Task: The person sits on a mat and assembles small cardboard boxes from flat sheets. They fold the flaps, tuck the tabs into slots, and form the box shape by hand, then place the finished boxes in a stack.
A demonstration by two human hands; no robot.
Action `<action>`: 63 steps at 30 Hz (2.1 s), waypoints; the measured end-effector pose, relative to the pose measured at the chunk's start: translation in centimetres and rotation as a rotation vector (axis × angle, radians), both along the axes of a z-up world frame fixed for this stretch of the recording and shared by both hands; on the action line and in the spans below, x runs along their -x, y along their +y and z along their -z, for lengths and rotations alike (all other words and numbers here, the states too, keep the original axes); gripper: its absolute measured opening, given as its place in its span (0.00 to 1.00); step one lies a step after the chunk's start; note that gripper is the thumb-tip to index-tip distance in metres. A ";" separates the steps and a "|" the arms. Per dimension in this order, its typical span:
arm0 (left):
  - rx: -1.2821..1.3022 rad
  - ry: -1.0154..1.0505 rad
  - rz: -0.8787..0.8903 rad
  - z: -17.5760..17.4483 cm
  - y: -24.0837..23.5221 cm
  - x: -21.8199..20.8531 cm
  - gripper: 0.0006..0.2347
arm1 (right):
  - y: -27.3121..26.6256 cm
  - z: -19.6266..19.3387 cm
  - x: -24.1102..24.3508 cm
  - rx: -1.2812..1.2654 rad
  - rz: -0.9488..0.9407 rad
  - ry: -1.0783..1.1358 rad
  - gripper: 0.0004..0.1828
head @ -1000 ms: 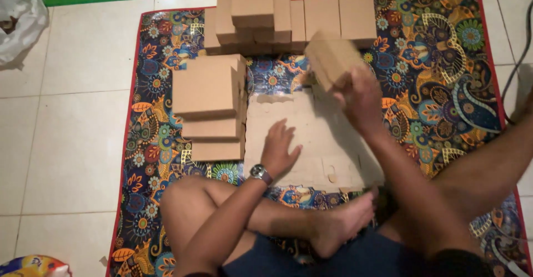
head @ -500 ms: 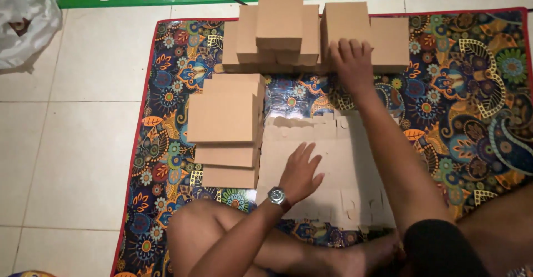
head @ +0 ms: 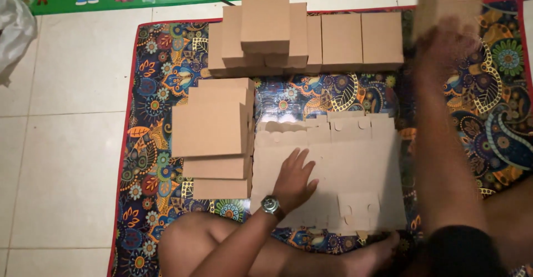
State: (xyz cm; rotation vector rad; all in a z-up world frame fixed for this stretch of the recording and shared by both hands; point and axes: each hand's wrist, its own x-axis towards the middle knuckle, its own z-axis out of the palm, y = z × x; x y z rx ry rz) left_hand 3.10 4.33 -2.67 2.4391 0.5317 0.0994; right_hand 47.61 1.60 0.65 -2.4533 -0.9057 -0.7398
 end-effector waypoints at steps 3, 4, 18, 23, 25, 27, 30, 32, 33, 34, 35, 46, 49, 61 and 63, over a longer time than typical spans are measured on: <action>-0.007 -0.160 0.034 0.6 -0.3 0.1 0.21 | -3.5 4.7 -4.1 0.151 -0.012 -0.180 0.29; -0.052 -0.190 0.027 0.3 -0.4 0.0 0.20 | -4.2 6.4 -4.5 0.274 -0.049 -0.242 0.25; -0.110 -0.183 0.008 0.0 -0.4 -0.4 0.19 | -3.6 5.0 0.7 0.271 -0.279 -0.208 0.29; -0.127 -0.183 0.009 0.3 -0.5 -0.3 0.17 | -3.4 5.7 0.2 0.326 -0.205 -0.217 0.30; -0.122 -0.198 0.013 0.0 -0.4 -0.3 0.17 | -3.2 5.6 0.3 0.314 -0.204 -0.227 0.29; -0.114 -0.210 0.019 -0.1 -0.5 -0.2 0.17 | -3.3 5.8 0.3 0.305 -0.203 -0.234 0.28; -0.102 -0.202 0.022 0.1 -0.5 -0.2 0.18 | -3.5 6.1 0.0 0.319 -0.200 -0.211 0.29; -0.124 -0.214 0.021 0.5 -0.7 0.0 0.18 | -3.4 5.9 0.0 0.334 -0.209 -0.242 0.33; -0.123 -0.214 0.020 0.4 -0.8 -0.1 0.18 | -3.6 5.9 -0.1 0.335 -0.209 -0.241 0.33; -0.125 -0.222 0.026 0.3 -0.7 -0.1 0.18 | -3.5 5.9 -0.1 0.366 -0.208 -0.220 0.36; -0.127 -0.230 0.031 0.2 -0.6 0.0 0.18 | -3.4 5.8 -0.1 0.398 -0.207 -0.199 0.40; -0.295 0.102 0.470 3.5 -5.0 2.6 0.43 | -13.4 2.3 21.8 0.444 -0.672 0.483 0.24; -0.267 0.314 0.510 1.2 -5.0 2.5 0.48 | -20.0 5.0 27.4 0.540 -1.007 0.423 0.39; -0.324 0.268 0.467 3.2 -6.5 5.3 0.34 | -22.5 4.4 32.1 0.698 -0.879 0.425 0.15; -0.351 0.238 0.449 2.0 -7.5 5.5 0.32 | -22.5 5.8 31.5 0.686 -0.858 0.395 0.08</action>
